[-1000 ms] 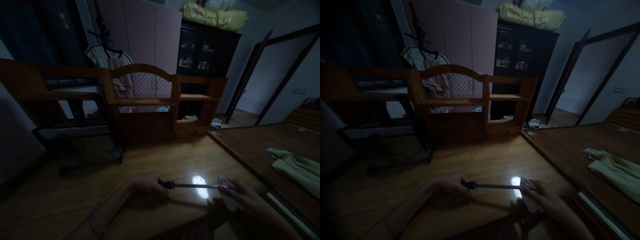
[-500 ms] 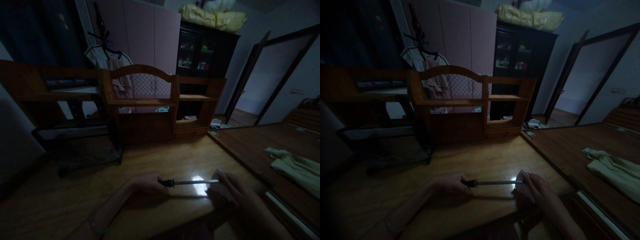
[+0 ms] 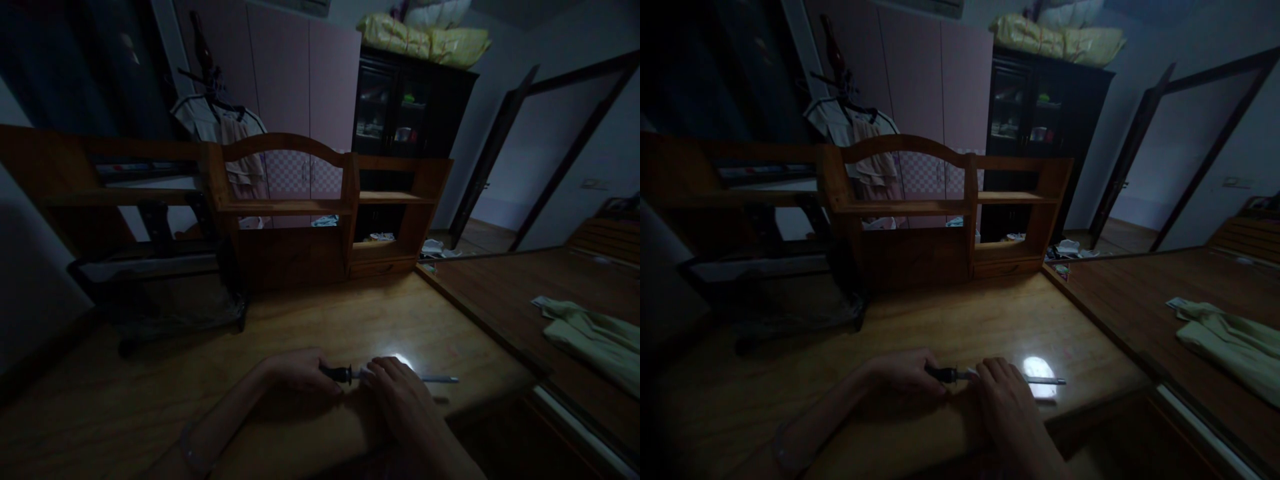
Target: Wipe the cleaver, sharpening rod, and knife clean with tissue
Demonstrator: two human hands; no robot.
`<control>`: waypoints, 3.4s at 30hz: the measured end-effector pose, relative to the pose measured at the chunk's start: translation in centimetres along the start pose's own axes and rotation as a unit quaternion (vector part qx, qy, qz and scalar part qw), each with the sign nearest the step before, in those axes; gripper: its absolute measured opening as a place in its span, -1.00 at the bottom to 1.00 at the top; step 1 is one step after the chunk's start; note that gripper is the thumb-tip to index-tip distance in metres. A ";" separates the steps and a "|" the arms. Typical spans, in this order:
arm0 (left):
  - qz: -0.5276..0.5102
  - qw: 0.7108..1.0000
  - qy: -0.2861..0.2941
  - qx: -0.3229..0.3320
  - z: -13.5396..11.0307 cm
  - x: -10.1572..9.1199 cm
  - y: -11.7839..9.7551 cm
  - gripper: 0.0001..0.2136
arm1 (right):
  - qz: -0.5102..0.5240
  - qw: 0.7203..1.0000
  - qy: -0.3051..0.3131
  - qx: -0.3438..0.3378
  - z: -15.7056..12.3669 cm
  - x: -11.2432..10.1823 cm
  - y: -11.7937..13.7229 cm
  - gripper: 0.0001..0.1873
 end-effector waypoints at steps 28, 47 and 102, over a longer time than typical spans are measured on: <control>0.028 0.999 -0.008 -0.017 0.3 0.1 0.3 -0.62 | -0.086 0.991 -0.063 -0.078 -2.0 1.5 -0.1 -0.40; 0.048 0.999 -0.011 0.005 0.6 0.2 0.3 -0.64 | -0.060 0.992 0.006 -0.113 -3.6 1.4 -0.8 -0.32; 0.050 0.998 -0.027 -0.008 0.7 0.1 0.6 -0.61 | -0.065 0.986 -0.044 -0.150 -2.3 1.5 0.7 -0.31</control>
Point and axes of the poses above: each hand's wrist, its own z-axis towards the middle knuckle, its own x-axis out of the palm, y = z × x, the point moved 6 cm from there along z, towards the middle knuckle, and after that the axes turned 13 degrees about y, right-handed, at the moved point
